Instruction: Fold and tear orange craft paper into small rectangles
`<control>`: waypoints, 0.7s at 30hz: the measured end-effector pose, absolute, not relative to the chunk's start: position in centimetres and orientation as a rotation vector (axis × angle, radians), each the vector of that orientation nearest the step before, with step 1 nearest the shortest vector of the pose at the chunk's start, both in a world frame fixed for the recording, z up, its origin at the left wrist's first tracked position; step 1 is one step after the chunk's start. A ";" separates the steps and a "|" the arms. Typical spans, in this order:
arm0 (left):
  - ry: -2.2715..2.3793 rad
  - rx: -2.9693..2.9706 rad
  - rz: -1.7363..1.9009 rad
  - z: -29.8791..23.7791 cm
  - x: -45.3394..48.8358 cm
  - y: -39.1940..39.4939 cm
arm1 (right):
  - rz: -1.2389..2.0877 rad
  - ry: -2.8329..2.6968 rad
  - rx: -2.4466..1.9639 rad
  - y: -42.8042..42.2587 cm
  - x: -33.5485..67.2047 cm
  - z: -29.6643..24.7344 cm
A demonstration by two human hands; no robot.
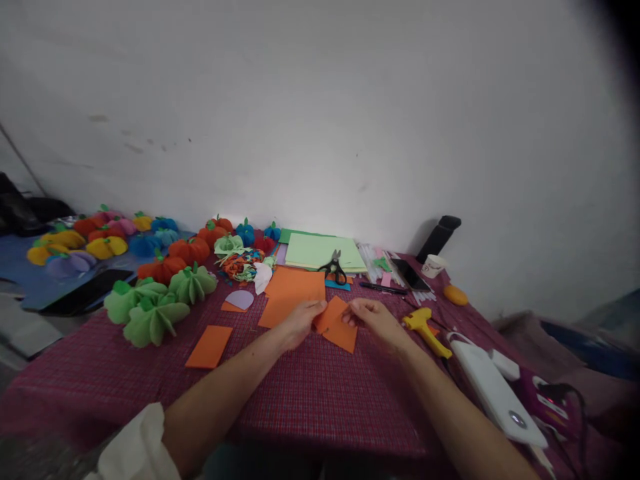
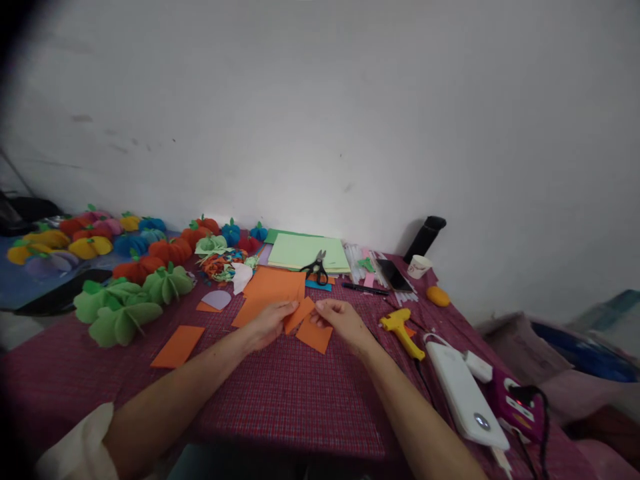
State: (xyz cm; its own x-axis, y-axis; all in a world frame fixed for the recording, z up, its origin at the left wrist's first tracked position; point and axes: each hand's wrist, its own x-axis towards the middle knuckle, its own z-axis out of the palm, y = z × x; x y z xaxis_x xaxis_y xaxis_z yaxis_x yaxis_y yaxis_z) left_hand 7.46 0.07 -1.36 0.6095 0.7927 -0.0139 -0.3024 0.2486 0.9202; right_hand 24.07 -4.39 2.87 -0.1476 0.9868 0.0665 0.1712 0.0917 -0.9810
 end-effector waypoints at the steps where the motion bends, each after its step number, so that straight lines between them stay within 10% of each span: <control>1: 0.537 1.044 0.784 -1.3 7.5 0.0 | 1.165 -1.461 -1.192 -4.4 24.0 2.8; 21: 0.439 1.044 0.704 -0.1 7.6 -1.1 | 1.230 -1.404 -1.184 -5.2 24.1 1.4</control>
State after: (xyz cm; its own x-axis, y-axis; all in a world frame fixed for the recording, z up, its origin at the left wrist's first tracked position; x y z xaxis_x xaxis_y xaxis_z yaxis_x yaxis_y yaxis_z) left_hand 7.62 -1.10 -0.14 0.7038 0.7104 -0.0039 -0.3159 0.3179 0.8939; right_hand 24.12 -5.17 1.35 -0.1390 0.9897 0.0336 0.0965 0.0473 -0.9942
